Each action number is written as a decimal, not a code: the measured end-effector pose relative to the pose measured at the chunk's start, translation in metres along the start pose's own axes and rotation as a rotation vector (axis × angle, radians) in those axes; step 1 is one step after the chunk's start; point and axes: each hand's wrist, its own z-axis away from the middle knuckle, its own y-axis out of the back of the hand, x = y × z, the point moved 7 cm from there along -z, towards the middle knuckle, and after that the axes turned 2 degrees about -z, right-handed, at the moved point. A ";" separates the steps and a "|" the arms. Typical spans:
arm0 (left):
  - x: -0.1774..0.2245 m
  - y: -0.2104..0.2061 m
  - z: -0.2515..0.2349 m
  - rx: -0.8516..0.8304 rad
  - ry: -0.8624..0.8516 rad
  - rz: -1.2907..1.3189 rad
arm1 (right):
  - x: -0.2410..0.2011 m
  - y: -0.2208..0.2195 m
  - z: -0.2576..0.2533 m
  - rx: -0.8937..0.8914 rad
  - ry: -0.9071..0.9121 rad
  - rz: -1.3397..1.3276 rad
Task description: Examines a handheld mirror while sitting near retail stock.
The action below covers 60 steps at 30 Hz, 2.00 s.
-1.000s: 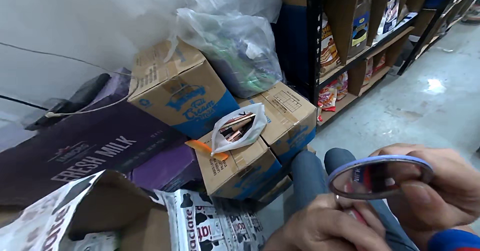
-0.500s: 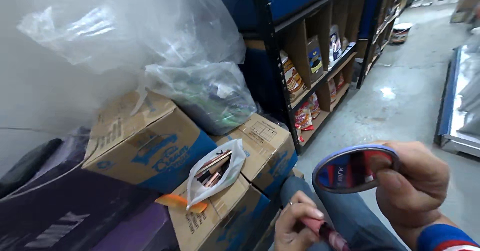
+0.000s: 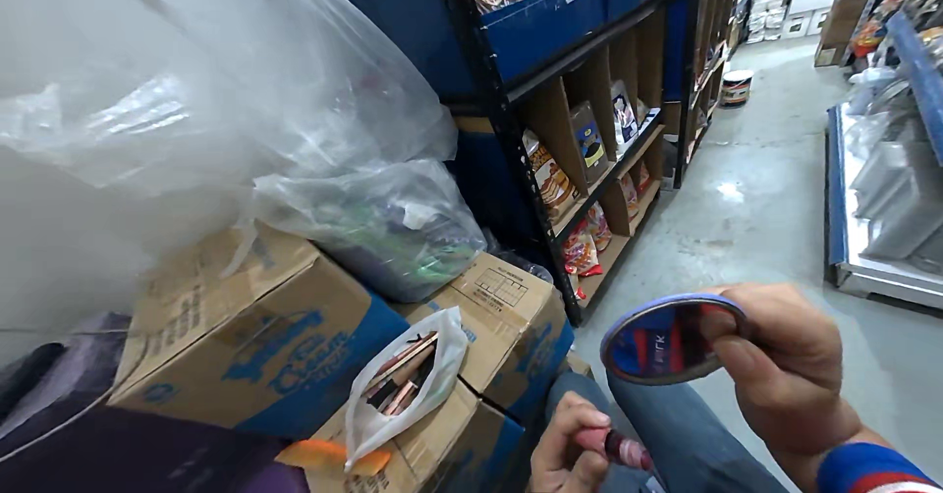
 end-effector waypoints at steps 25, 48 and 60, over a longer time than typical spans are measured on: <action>0.049 -0.067 -0.021 -0.186 -0.171 0.280 | -0.007 -0.016 0.005 -0.099 0.012 -0.081; 0.044 -0.051 -0.022 -0.225 -0.230 0.267 | -0.009 -0.020 0.006 -0.106 0.024 -0.058; 0.049 -0.049 -0.020 -0.224 -0.214 0.247 | -0.008 -0.020 0.005 -0.109 0.021 -0.074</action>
